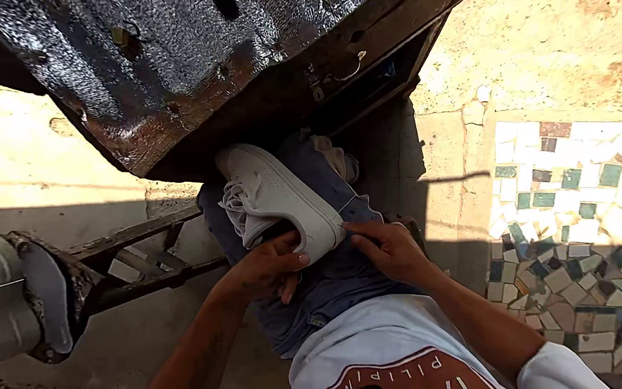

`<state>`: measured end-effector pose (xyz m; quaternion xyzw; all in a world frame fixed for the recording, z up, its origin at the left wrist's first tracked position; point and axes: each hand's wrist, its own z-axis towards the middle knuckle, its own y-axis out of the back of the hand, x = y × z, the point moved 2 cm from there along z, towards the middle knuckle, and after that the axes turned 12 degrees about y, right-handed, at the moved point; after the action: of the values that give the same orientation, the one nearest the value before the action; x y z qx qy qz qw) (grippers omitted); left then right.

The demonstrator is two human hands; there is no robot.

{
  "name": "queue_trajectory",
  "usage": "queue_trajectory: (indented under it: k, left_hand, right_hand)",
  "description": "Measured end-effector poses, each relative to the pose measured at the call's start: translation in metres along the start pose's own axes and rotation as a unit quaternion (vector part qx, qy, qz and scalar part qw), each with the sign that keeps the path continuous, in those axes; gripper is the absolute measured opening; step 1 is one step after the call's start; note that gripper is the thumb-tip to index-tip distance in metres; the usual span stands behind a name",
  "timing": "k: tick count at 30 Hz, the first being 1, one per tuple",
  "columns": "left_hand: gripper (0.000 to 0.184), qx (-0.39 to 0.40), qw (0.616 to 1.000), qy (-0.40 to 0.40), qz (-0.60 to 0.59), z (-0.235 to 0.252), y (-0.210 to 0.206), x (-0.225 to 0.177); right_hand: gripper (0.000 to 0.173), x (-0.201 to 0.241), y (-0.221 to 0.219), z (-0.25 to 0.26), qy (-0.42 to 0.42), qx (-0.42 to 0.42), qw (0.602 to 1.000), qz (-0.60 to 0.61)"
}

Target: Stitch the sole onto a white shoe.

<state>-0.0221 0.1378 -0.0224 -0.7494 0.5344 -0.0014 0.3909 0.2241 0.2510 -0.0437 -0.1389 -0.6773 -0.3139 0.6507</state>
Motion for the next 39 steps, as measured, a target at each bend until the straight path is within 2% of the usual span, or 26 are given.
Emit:
queue_trajectory:
  k: [11, 24, 26, 28, 33, 39]
  left_hand:
    - [0.026, 0.042, 0.998, -0.027, -0.041, 0.004, 0.003, 0.007]
    - [0.023, 0.044, 0.997, -0.048, -0.047, 0.007, 0.005, 0.015]
    - [0.021, 0.042, 0.997, -0.050, -0.051, 0.008, 0.005, 0.016]
    - [0.018, 0.046, 0.996, -0.055, -0.055, 0.010, 0.006, 0.019]
    - [0.016, 0.056, 0.993, -0.079, -0.061, 0.014, 0.006, 0.023]
    - [0.013, 0.044, 0.995, -0.080, -0.052, 0.016, 0.007, 0.024]
  right_hand:
    - [0.029, -0.008, -0.003, 0.001, -0.011, 0.007, 0.999, 0.048]
    - [0.030, 0.001, 0.006, 0.009, -0.039, 0.064, 0.997, 0.017]
    - [0.030, 0.006, 0.014, 0.017, -0.028, 0.103, 0.994, -0.015]
    - [0.030, 0.016, 0.025, 0.031, -0.020, 0.176, 0.981, -0.083]
    - [0.026, 0.048, 0.041, 0.081, -0.015, 0.374, 0.903, -0.212]
    - [0.024, 0.056, 0.036, 0.107, -0.022, 0.449, 0.863, -0.228]
